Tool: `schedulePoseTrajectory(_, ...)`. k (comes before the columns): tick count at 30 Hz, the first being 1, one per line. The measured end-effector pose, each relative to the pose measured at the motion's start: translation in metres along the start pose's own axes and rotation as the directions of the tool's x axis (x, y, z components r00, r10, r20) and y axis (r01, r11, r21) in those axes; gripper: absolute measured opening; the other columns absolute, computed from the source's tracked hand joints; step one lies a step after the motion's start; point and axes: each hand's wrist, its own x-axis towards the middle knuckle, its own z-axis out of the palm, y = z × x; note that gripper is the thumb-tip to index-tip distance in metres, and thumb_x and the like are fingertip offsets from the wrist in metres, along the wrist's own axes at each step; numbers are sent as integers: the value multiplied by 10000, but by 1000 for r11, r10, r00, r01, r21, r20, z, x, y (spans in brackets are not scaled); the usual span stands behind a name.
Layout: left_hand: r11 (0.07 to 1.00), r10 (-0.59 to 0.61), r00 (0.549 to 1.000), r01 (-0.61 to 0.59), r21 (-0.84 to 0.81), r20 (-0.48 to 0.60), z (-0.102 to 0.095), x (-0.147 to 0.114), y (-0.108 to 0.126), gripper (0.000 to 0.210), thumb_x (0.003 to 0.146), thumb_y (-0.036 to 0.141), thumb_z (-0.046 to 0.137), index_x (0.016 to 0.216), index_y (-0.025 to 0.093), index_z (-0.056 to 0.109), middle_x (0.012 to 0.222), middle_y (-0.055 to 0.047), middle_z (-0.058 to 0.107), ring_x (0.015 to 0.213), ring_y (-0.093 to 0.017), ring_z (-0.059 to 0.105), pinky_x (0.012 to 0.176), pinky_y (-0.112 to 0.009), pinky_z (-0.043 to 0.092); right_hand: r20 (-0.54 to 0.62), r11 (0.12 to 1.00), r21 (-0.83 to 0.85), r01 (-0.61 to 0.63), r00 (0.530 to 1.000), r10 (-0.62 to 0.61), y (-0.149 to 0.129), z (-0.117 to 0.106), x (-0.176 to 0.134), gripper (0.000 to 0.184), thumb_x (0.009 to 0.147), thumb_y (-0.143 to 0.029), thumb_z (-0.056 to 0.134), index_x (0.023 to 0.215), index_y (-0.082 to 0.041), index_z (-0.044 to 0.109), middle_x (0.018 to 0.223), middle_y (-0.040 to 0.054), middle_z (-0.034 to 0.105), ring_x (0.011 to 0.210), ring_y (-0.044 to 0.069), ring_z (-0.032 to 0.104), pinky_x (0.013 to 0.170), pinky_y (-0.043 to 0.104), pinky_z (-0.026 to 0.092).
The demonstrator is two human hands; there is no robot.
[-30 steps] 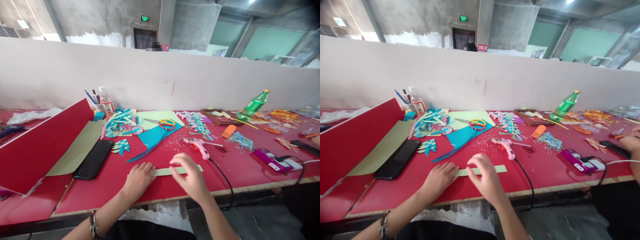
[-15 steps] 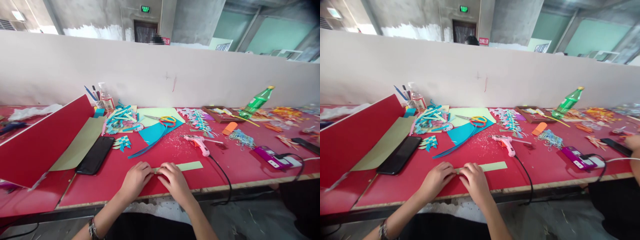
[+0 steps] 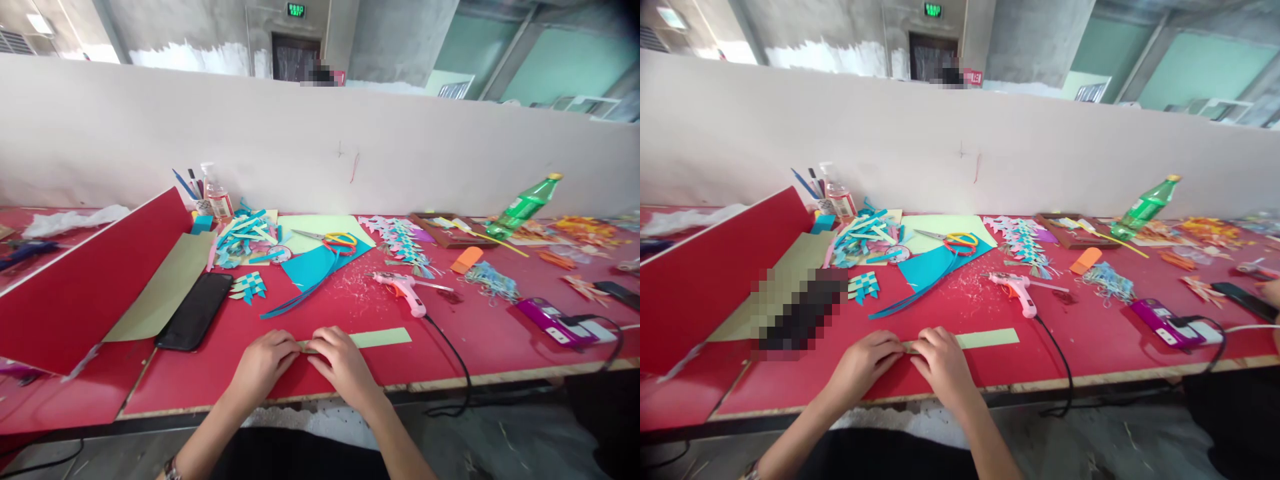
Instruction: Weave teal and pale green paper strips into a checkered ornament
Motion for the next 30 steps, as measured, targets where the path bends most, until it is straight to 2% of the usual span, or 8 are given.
schedulePoseTrajectory(6,993,-84,994,90,80,-70,-3,-11,-5,179,823,251,437,806,221,613,807,-13,603,736,-136,547,630,-222,428,-11,999,41,14,1000,-13,0,4,7,125,811,-182,472,798,-216,591,798,17,574,767,138,517,680,256,421)
schedulePoseTrajectory(12,989,-145,983,148,18,-111,-6,-17,-10,207,828,277,430,760,214,615,805,-16,601,737,-128,544,643,-219,430,1,995,98,-18,1000,18,3,3,9,143,820,-185,456,759,-200,584,790,21,572,756,137,519,671,245,416)
schedulePoseTrajectory(23,978,-205,978,203,-47,-44,-8,-11,-11,172,812,266,444,752,206,594,771,-18,583,717,-137,531,618,-230,407,37,993,-121,-4,999,9,-5,6,16,151,829,-167,428,733,-202,539,726,21,533,713,144,494,629,247,378)
schedulePoseTrajectory(30,962,-273,961,274,16,-38,-9,-12,-12,142,795,286,477,715,203,560,740,-5,574,691,-142,527,601,-232,393,68,988,-155,-2,998,12,0,8,19,136,826,-189,438,720,-199,522,719,22,527,715,153,488,624,263,361)
